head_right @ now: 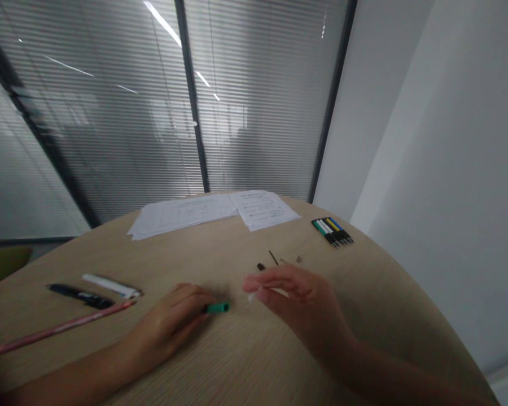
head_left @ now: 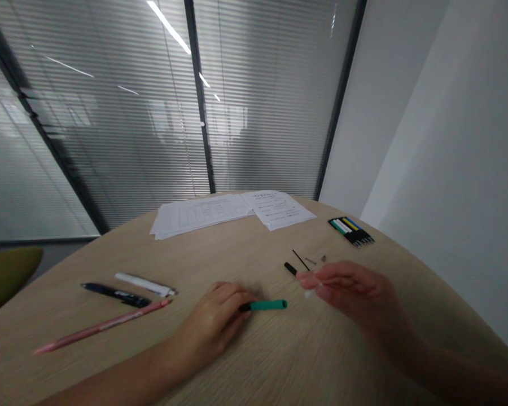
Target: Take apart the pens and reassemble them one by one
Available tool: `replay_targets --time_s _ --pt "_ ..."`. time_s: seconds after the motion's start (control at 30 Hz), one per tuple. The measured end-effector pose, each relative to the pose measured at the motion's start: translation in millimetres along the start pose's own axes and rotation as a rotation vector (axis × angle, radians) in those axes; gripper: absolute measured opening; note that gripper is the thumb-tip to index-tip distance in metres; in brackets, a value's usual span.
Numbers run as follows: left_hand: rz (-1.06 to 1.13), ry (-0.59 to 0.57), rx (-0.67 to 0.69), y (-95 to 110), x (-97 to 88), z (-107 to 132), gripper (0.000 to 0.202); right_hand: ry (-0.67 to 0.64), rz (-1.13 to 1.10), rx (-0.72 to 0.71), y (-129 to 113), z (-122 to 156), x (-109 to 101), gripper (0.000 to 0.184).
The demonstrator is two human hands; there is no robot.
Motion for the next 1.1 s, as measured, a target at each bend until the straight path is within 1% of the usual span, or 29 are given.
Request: replay_targets --time_s 0.07,0.13,0.23,0.4,0.57,0.67,0.73,0.87,1.03,1.1 --pt "-0.034 0.022 0.013 3 -2.6 -1 0.019 -0.088 0.040 -0.082 -9 7 11 0.007" --pt "-0.061 0.047 0.030 7 -4.8 -2 0.019 -0.145 0.080 -0.158 -16 13 20 0.010" --pt "-0.097 0.081 0.072 13 -6.7 -2 0.019 -0.195 0.106 -0.231 -22 21 28 0.018" --pt "-0.118 0.099 0.126 20 -6.5 1 0.021 -0.262 0.163 -0.369 -36 32 40 0.031" --pt "-0.133 0.123 0.146 24 -8.4 0 0.019 -0.294 0.254 -0.490 -49 37 48 0.034" --pt "-0.125 0.147 0.153 25 -10.8 1 0.019 -0.318 0.292 -0.587 -57 40 52 0.031" --pt "-0.114 0.139 0.150 25 -10.7 0 0.019 -0.341 0.309 -0.639 -61 42 55 0.028" --pt "-0.104 0.114 0.155 26 -8.4 0 0.019 -0.364 0.347 -0.652 -62 43 58 0.024" --pt "-0.097 0.150 0.156 25 -10.1 1 0.018 -0.357 0.356 -0.636 -60 43 58 0.022" --pt "-0.103 0.140 0.154 25 -9.6 1 0.018 -0.356 0.356 -0.653 -62 43 58 0.022"
Point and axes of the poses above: each hand's wrist, its own z-axis away from the middle knuckle, its own x-axis out of the palm, y = z × x, the point moved 10 cm from there along -z, towards the middle knuckle, and after that the axes turned 13 degrees about -z, right-handed, at the moved point
